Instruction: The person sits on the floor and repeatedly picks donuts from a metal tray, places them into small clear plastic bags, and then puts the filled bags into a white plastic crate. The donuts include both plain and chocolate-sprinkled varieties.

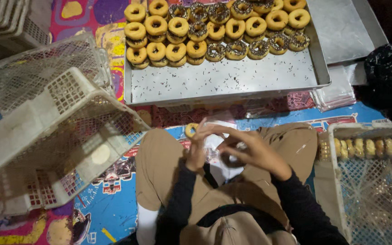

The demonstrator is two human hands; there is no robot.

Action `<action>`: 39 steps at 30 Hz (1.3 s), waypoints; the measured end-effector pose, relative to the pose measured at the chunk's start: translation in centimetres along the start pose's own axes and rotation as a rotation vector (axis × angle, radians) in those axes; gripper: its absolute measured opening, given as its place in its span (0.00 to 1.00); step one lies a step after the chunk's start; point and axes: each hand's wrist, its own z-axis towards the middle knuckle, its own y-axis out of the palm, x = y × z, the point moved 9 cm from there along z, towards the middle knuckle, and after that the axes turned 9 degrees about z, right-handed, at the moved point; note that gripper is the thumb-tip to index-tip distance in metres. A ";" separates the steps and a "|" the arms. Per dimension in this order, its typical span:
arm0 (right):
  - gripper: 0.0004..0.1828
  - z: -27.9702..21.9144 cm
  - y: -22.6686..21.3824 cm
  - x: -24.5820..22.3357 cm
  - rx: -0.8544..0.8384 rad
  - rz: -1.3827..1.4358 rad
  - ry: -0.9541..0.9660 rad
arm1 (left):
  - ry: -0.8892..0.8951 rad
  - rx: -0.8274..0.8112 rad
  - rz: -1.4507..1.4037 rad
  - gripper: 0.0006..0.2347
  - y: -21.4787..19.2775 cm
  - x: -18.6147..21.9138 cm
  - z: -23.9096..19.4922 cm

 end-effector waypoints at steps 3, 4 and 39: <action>0.31 -1.4 -2.6 -0.8 0.203 -0.036 -0.161 | 0.178 -0.138 0.355 0.09 0.8 5.3 1.9; 0.29 -1.7 -3.3 -1.0 0.271 0.007 -0.221 | 0.196 -0.085 0.442 0.09 0.3 7.1 2.3; 0.11 9.6 11.3 16.9 0.305 0.783 0.026 | -0.428 0.713 0.184 0.06 -14.3 -6.1 -7.9</action>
